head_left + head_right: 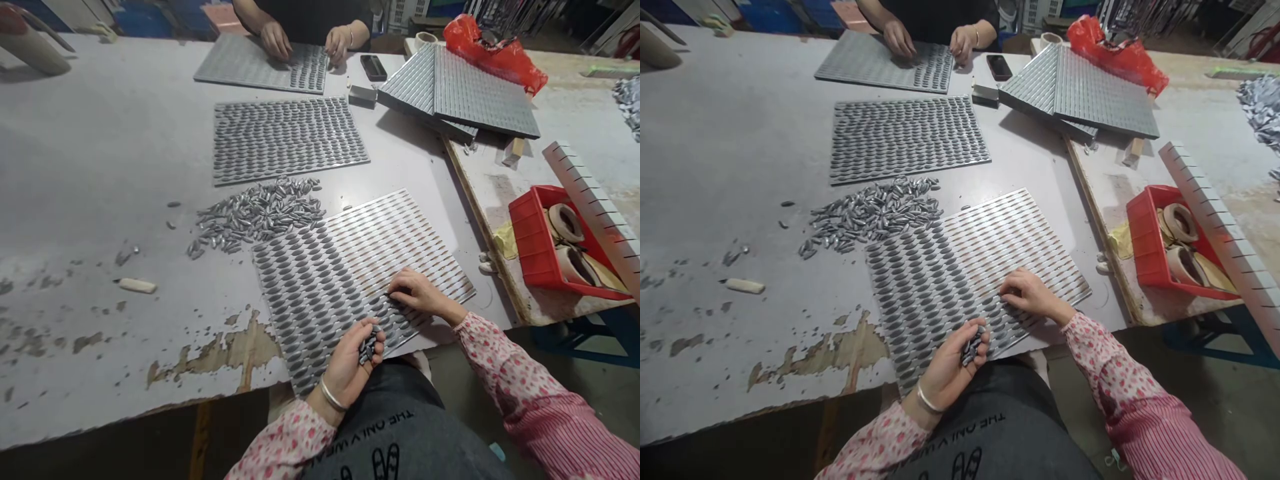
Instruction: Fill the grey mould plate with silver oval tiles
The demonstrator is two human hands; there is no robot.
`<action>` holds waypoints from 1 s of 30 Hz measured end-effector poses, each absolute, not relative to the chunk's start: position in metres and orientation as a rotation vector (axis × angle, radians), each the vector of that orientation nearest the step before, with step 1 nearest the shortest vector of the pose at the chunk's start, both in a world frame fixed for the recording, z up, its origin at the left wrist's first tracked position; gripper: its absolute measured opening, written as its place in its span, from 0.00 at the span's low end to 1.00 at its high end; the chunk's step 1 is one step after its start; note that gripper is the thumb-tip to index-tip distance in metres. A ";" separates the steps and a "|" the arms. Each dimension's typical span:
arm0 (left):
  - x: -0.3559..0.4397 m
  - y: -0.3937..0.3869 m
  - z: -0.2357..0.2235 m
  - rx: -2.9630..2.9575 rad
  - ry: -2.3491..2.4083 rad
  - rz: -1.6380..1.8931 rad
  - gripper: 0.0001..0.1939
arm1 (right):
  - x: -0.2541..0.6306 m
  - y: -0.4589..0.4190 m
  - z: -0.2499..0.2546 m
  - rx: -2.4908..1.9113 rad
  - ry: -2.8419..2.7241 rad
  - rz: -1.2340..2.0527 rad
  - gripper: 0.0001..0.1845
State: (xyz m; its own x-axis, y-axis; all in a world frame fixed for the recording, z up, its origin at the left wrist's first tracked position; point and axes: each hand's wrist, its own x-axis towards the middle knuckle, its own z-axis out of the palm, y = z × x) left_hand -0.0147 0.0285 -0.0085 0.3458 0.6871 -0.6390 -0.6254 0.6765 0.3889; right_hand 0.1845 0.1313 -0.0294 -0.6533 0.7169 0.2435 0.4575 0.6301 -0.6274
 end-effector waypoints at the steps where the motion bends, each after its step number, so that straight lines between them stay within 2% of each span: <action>1: -0.014 0.028 -0.009 0.071 0.868 0.853 0.07 | 0.185 0.132 -0.030 -0.937 -2.390 0.716 0.04; 11: -0.013 0.026 -0.012 0.038 0.865 0.894 0.07 | 0.180 0.141 -0.026 -0.938 -2.657 0.496 0.09; 18: -0.011 0.027 -0.009 -0.024 0.887 0.912 0.05 | 0.176 0.147 -0.024 -0.951 -2.659 0.432 0.07; 20: -0.010 0.028 -0.007 -0.053 0.908 0.934 0.04 | 0.175 0.141 -0.022 -0.967 -2.543 0.529 0.07; 26: -0.008 0.029 -0.013 -0.067 0.983 1.024 0.06 | 0.163 0.106 -0.011 -0.834 -2.169 1.207 0.12; 30: -0.010 0.030 -0.015 -0.025 0.980 1.074 0.07 | 0.156 0.102 -0.013 -0.893 -2.113 1.230 0.11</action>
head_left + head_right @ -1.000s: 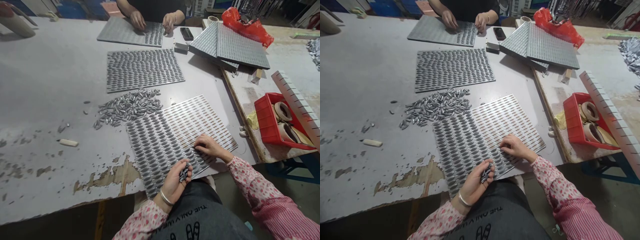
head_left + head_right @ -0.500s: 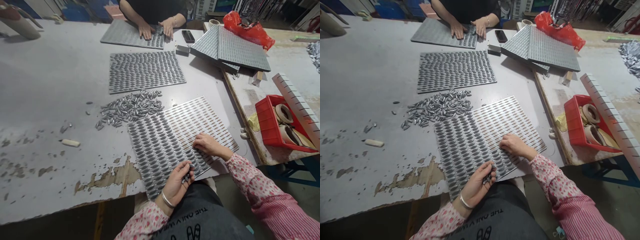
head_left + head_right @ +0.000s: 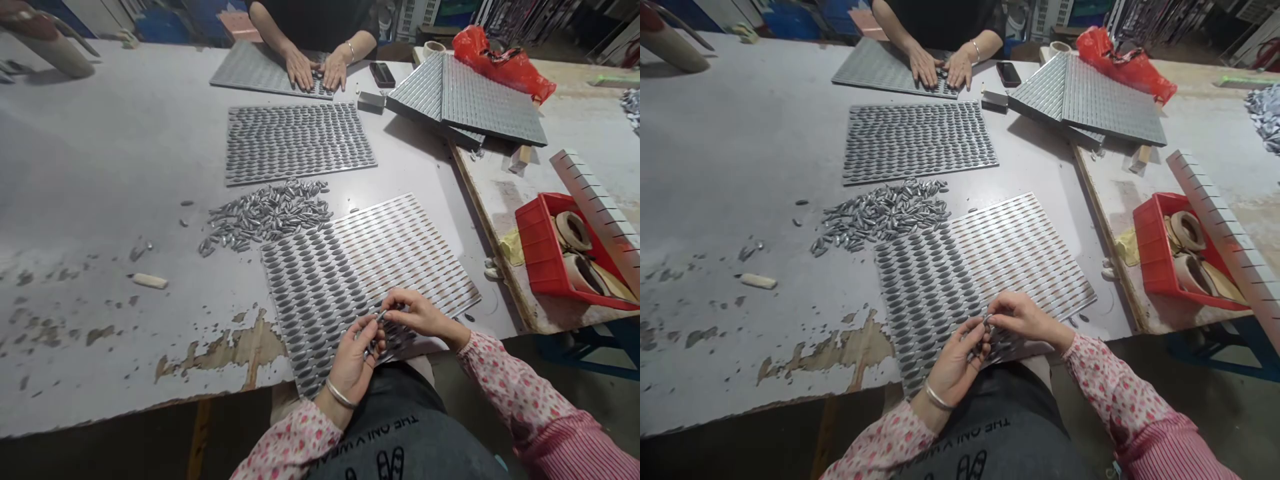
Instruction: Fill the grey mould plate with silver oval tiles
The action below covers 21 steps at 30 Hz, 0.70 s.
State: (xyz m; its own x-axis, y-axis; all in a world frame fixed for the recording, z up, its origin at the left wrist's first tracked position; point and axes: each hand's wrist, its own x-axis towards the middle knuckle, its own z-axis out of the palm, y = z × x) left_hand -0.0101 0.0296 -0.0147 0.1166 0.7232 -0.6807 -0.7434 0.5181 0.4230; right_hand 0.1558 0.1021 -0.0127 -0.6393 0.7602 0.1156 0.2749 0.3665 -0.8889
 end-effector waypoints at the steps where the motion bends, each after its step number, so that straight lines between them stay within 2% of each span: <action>1: -0.011 0.030 -0.013 -0.031 0.968 1.075 0.07 | 0.156 0.106 -0.015 -0.936 -2.104 1.164 0.11; 5: -0.015 0.031 -0.004 -0.070 0.966 1.027 0.09 | 0.156 0.123 -0.029 -1.137 -2.181 0.788 0.07; 8: -0.016 0.030 -0.003 -0.072 0.972 1.006 0.06 | 0.151 0.128 -0.037 -1.189 -2.313 0.635 0.05; 18: -0.016 0.026 -0.009 -0.041 0.886 0.997 0.02 | 0.137 0.120 -0.042 -1.335 -2.307 0.394 0.06; 21: -0.018 0.027 -0.007 -0.027 0.880 1.014 0.04 | 0.138 0.118 -0.036 -1.306 -2.218 0.443 0.07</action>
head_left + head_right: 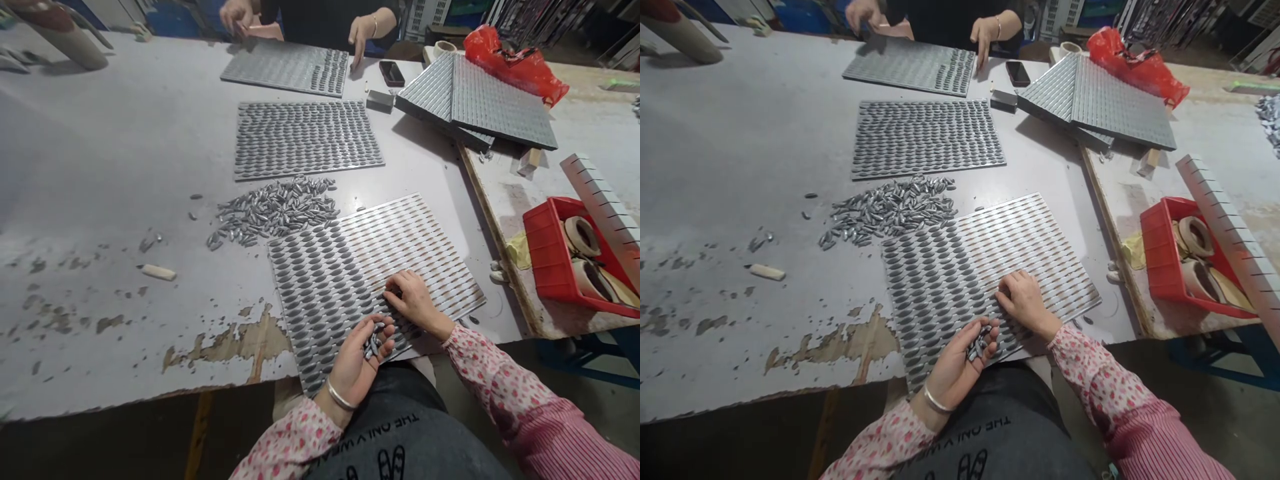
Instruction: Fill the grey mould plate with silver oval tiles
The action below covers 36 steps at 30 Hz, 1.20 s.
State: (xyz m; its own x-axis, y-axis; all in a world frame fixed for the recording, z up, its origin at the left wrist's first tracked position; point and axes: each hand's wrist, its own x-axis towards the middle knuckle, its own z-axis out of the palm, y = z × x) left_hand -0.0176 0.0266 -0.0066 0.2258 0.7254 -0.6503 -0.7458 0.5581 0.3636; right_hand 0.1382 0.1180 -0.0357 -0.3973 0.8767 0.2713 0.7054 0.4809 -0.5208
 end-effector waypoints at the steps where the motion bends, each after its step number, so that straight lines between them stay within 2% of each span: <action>1: -0.018 0.027 -0.006 -0.030 0.883 1.016 0.05 | 0.139 0.117 -0.031 -1.268 -2.179 0.502 0.08; 5: -0.016 0.028 -0.006 -0.034 0.918 1.016 0.08 | 0.143 0.106 -0.006 -0.972 -2.270 0.780 0.11; 9: -0.012 0.029 -0.009 0.025 0.888 1.027 0.10 | 0.143 0.094 0.009 -0.769 -2.477 0.820 0.10; 16: -0.014 0.031 -0.003 -0.005 0.903 0.966 0.09 | 0.163 0.111 -0.011 -1.061 -1.806 1.141 0.11; 18: -0.015 0.031 -0.002 -0.002 0.909 0.947 0.06 | 0.173 0.122 -0.018 -1.179 -1.783 1.093 0.11; 21: -0.015 0.030 -0.001 -0.026 0.898 0.929 0.03 | 0.183 0.137 -0.023 -1.285 -2.099 0.785 0.08; 24: -0.015 0.029 -0.001 -0.011 0.916 0.916 0.01 | 0.181 0.144 -0.022 -1.231 -2.461 0.433 0.07; 26: -0.014 0.029 -0.002 0.007 0.916 0.916 0.01 | 0.175 0.146 -0.021 -1.128 -2.615 0.330 0.09; 29: -0.015 0.029 -0.003 0.023 0.907 0.933 0.03 | 0.168 0.148 -0.019 -0.977 -2.697 0.376 0.11; 33: -0.016 0.029 -0.006 0.027 0.876 0.927 0.08 | 0.165 0.153 -0.019 -0.950 -2.629 0.547 0.07; 36: -0.017 0.029 -0.009 0.020 0.888 0.924 0.06 | 0.168 0.156 -0.022 -0.958 -2.618 0.589 0.08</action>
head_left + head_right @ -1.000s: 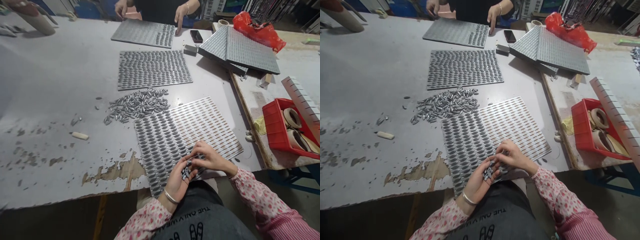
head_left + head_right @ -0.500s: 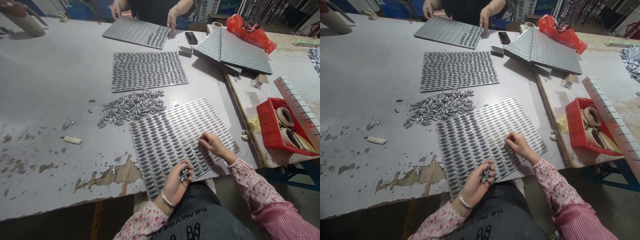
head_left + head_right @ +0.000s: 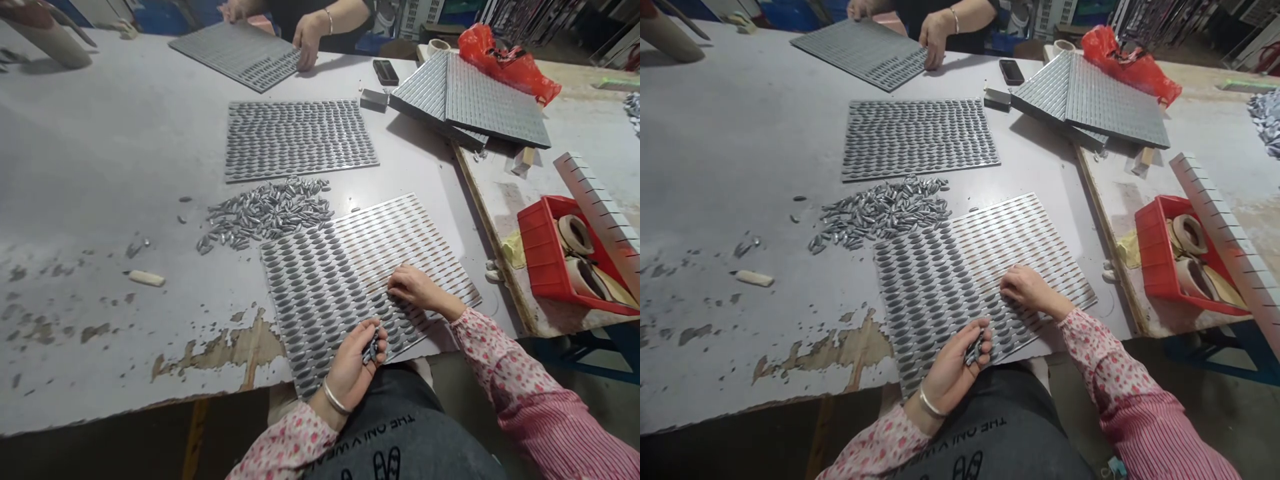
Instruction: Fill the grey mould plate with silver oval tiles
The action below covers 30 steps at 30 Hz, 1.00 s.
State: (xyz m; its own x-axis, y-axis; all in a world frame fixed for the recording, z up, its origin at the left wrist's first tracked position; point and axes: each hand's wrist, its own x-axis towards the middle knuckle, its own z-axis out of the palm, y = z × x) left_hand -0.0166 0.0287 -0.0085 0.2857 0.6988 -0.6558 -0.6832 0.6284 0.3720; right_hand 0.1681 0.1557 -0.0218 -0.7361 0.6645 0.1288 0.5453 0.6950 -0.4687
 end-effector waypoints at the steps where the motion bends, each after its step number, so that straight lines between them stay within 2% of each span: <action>1: -0.016 0.029 -0.009 0.017 0.897 0.924 0.05 | 0.169 0.156 -0.023 -0.954 -2.617 0.595 0.08; 10: -0.014 0.030 -0.005 -0.052 0.953 0.988 0.04 | 0.166 0.149 -0.028 -1.058 -2.442 0.535 0.10; 18: -0.013 0.030 -0.007 0.028 0.984 1.041 0.10 | 0.145 0.111 -0.002 -0.773 -2.429 0.952 0.11; 23: -0.013 0.029 -0.007 0.035 1.023 1.076 0.13 | 0.138 0.103 0.008 -0.840 -2.382 0.967 0.10; 30: -0.014 0.030 -0.002 0.050 1.010 1.097 0.14 | 0.137 0.098 0.001 -0.964 -2.113 1.213 0.11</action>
